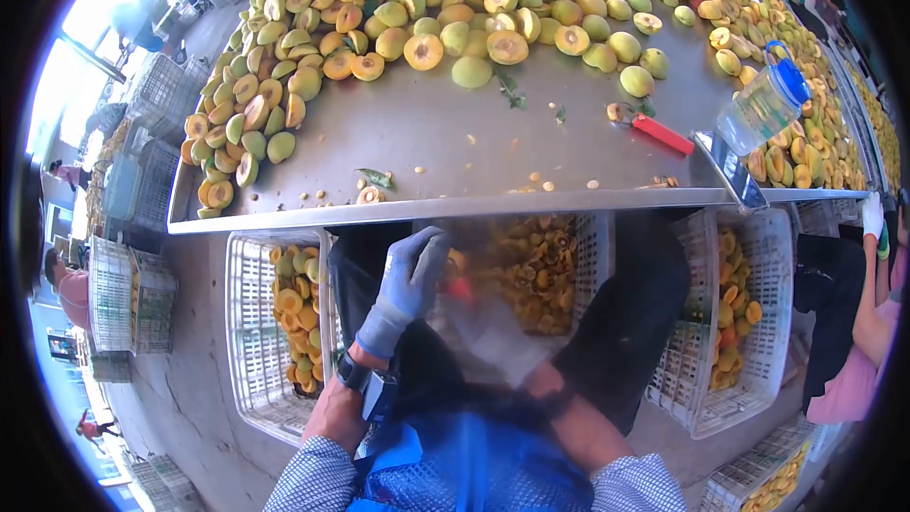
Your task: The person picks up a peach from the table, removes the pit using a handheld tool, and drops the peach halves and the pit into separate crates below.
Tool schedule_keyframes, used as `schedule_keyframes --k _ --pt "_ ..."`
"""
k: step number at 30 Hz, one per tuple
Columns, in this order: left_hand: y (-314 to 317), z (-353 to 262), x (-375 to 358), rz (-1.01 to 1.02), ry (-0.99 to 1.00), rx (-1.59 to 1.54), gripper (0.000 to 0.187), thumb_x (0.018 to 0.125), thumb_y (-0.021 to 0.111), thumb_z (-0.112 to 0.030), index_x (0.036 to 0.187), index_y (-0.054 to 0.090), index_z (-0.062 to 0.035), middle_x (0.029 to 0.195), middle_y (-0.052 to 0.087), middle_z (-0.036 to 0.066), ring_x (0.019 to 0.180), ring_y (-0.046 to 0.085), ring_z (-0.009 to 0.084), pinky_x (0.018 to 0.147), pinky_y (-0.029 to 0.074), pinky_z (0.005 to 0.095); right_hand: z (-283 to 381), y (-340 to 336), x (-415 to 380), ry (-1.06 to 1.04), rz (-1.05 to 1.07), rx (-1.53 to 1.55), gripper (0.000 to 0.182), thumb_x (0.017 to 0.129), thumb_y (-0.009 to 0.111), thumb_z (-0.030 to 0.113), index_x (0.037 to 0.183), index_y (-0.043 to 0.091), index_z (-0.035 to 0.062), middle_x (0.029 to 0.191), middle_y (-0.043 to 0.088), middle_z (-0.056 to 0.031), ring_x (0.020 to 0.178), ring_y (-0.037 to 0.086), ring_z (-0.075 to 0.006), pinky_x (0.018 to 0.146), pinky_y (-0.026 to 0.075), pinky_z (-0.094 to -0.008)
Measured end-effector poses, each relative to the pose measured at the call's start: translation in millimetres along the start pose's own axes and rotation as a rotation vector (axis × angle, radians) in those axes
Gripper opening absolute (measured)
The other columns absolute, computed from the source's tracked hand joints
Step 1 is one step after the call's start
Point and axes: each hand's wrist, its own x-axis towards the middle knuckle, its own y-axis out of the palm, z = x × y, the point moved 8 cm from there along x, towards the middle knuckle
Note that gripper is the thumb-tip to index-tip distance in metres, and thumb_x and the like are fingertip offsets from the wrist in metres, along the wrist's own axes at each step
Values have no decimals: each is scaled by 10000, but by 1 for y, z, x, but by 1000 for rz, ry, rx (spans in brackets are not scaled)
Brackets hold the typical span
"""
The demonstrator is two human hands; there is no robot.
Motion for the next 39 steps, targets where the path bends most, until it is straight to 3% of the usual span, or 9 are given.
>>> schedule_keyframes --k 3,5,19,27,30,32,34,36,39 --pt "15 28 1 118 -161 -103 205 942 509 -133 996 605 39 829 632 166 713 617 282 655 486 353 8 6 -4 129 -89 18 319 964 528 305 932 601 -4 710 588 -95 668 563 -196 636 444 -343" --pt "9 79 -7 -327 55 -186 218 953 488 -129 1029 586 51 843 601 145 674 578 259 620 467 329 20 7 -1 74 -77 164 316 965 530 303 947 596 -5 713 590 -92 668 564 -195 638 449 -340" --pt "4 12 -5 -118 68 -61 248 953 484 -165 821 541 37 623 476 59 590 462 130 558 411 309 14 1 6 15 75 43 277 972 489 275 957 579 14 751 588 -87 696 549 -197 657 443 -335" --pt "9 35 -5 337 -287 -122 319 953 541 -240 1048 637 49 785 649 69 725 573 113 655 485 284 0 13 -3 70 177 -15 373 975 474 387 861 565 43 672 516 12 605 495 -140 565 411 -312" --pt "3 36 -12 100 -241 -314 358 951 563 -286 1050 634 50 830 656 49 776 580 104 704 495 276 5 16 -7 -46 269 77 389 971 480 441 817 537 88 596 450 39 495 416 -90 448 334 -278" --pt "3 26 -19 8 -86 -401 300 937 606 -269 1080 635 -7 841 646 26 779 571 83 675 498 262 -18 16 -17 67 404 -75 336 803 621 258 1102 588 107 853 569 -137 753 568 -361 666 465 -461" --pt "7 39 -20 -70 -167 -399 267 916 637 -241 1044 642 -6 838 654 27 770 573 81 673 501 270 -33 20 -16 87 379 -84 308 818 615 242 1081 578 85 796 547 -132 699 551 -366 653 464 -466" --pt "0 25 -20 -138 -95 -318 259 891 664 -236 990 649 3 789 657 50 739 572 74 658 504 285 -45 18 -6 -8 183 56 402 974 469 472 827 542 106 603 454 34 500 405 -63 436 311 -244" --pt "-13 -5 -18 -12 -143 -211 306 852 684 -283 909 669 18 707 655 124 666 641 165 658 511 327 28 19 -10 -105 91 -77 413 992 442 458 873 570 84 673 487 25 612 434 -73 528 357 -258"
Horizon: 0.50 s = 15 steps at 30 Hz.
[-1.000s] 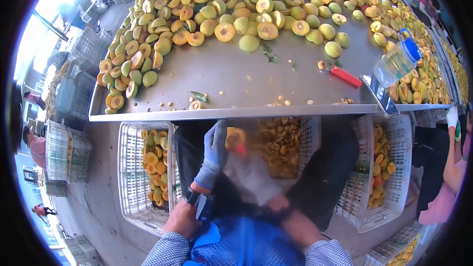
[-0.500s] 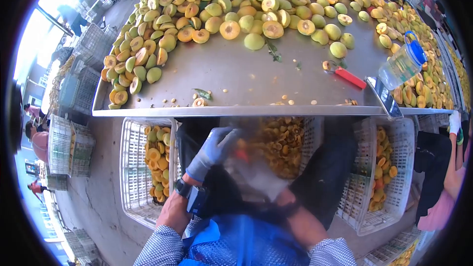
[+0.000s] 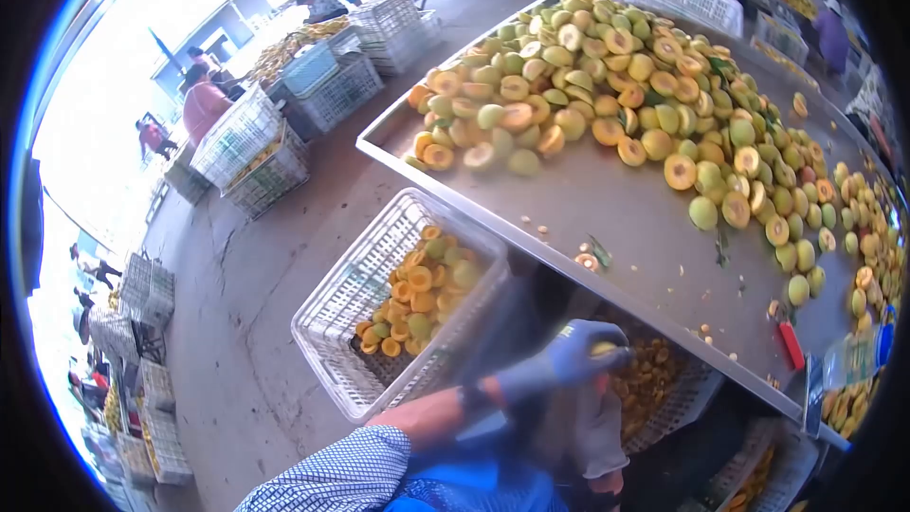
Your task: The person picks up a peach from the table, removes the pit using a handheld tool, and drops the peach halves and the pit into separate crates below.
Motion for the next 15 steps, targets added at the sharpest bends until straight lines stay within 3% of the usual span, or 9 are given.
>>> schedule_keyframes --k 1,3,6,9,10,11,12,13,15 --pt "-9 -4 2 -18 7 0 306 852 684 -283 909 669 18 707 655 124 666 641 165 658 511 327 9 3 -3 -13 13 -4 413 992 442 458 873 570 84 673 487 25 612 434 -73 528 357 -258" --pt "2 -10 6 211 60 233 310 842 683 -320 888 672 -14 698 651 130 674 633 199 652 496 345 -3 14 -13 217 104 301 415 1003 425 444 914 581 71 721 496 30 690 436 -93 608 384 -286" --pt "-1 -7 8 234 96 228 338 820 699 -341 850 673 -6 716 657 139 677 637 221 658 495 354 -38 12 -16 224 -62 227 428 996 427 470 925 574 74 738 497 34 691 433 -96 615 386 -290" --pt "3 -2 1 215 133 141 299 827 705 -298 862 667 -3 735 656 139 689 640 238 657 496 348 9 21 -11 76 43 163 422 988 428 498 900 548 103 642 448 50 576 422 -72 512 357 -256" --pt "-4 -1 0 -53 320 109 273 838 700 -271 879 662 -4 746 657 135 691 642 227 654 496 343 13 18 -11 72 56 161 422 988 428 498 900 548 103 642 448 50 576 422 -72 512 357 -256" --pt "-19 -10 -12 -325 504 77 247 848 694 -245 896 657 -5 756 658 132 694 644 217 651 496 337 -2 25 -13 323 149 421 414 978 438 514 878 528 123 589 402 62 502 392 -63 453 323 -241" --pt "-19 -6 -13 -343 531 94 212 863 681 -207 924 647 -6 768 656 124 685 636 188 647 498 333 -13 37 -21 578 238 677 408 968 448 530 855 509 143 536 356 73 429 363 -54 393 289 -225" --pt "-23 -9 -13 -350 534 96 212 863 681 -207 924 647 -6 768 656 124 685 636 188 647 498 333 -14 40 -18 575 245 673 408 968 448 530 855 509 143 536 356 73 429 363 -54 393 289 -225" --pt "-14 5 -5 -143 314 33 218 866 682 -210 920 646 -2 730 645 99 670 617 143 637 496 329 -11 36 -13 327 227 387 417 935 478 573 825 472 171 479 276 87 340 278 -54 326 215 -213"
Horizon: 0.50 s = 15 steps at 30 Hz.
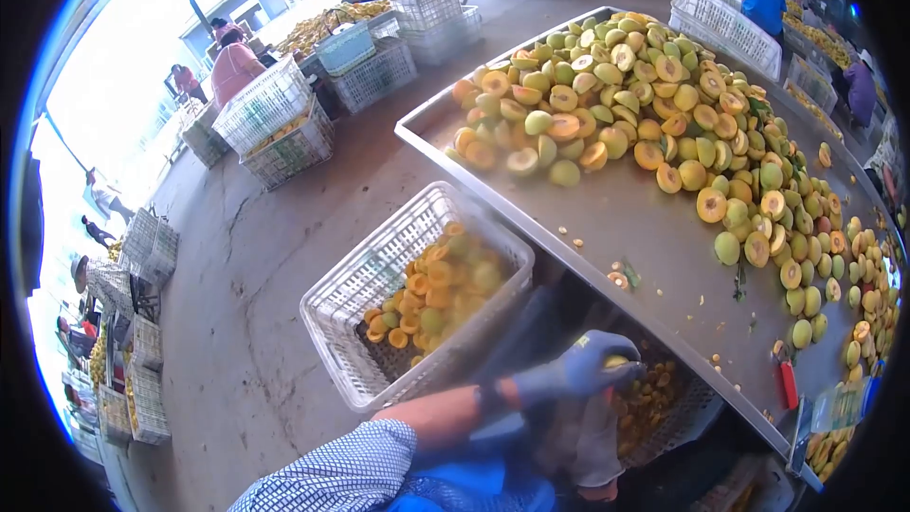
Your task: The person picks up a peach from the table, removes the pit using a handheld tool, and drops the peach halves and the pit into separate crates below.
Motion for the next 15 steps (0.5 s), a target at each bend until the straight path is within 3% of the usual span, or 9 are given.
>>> schedule_keyframes --k 1,3,4,5,8,10,12,14,15 --pt "3 -1 -2 200 -290 -127 229 865 688 -221 912 654 0 713 638 77 659 598 115 632 494 322 -8 -5 5 4 -11 -4 417 935 478 573 825 472 171 479 276 87 340 278 -54 326 215 -213" --pt "3 -2 4 259 -160 -91 255 865 689 -256 909 682 -5 687 633 58 640 570 86 611 488 292 -29 -6 4 16 123 -72 446 902 500 616 831 471 177 492 276 89 356 269 -58 345 235 -232" --pt "2 -5 7 353 -168 -64 259 864 692 -261 898 690 -4 654 621 52 620 547 73 582 478 278 0 18 -7 50 170 64 448 907 481 621 838 466 179 494 256 95 357 248 -60 355 246 -257" --pt "3 -3 7 387 -186 -69 262 862 696 -261 897 689 -2 658 619 39 624 541 70 583 474 267 -14 25 -16 366 227 535 435 930 449 603 849 459 176 498 245 96 357 241 -64 368 264 -276" --pt "11 14 5 451 -305 -229 270 858 707 -264 903 682 1 704 638 24 662 544 64 611 479 253 -1 31 -14 280 261 610 444 943 435 590 849 455 156 505 254 83 356 224 -65 381 235 -262" --pt "14 9 5 490 -294 -196 245 877 644 -220 925 686 16 840 697 69 791 635 125 738 510 281 5 30 -15 238 300 643 444 942 446 583 847 467 150 508 269 77 357 222 -64 379 226 -262" --pt "24 8 0 476 -214 -280 229 884 626 -194 938 677 22 851 697 73 807 636 121 742 511 276 5 26 -10 236 303 630 447 938 457 584 845 473 147 512 278 76 359 222 -65 388 229 -257" --pt "6 10 3 45 -180 -293 222 889 609 -171 953 664 34 873 697 83 814 635 124 743 513 274 9 25 -7 229 332 611 450 934 468 584 842 479 143 515 286 75 361 222 -66 397 232 -253" --pt "5 8 3 25 -144 -316 212 898 592 -151 966 657 39 880 692 83 805 633 130 737 513 268 10 25 -7 234 322 594 455 928 474 588 841 482 141 522 296 73 363 222 -67 404 232 -249"
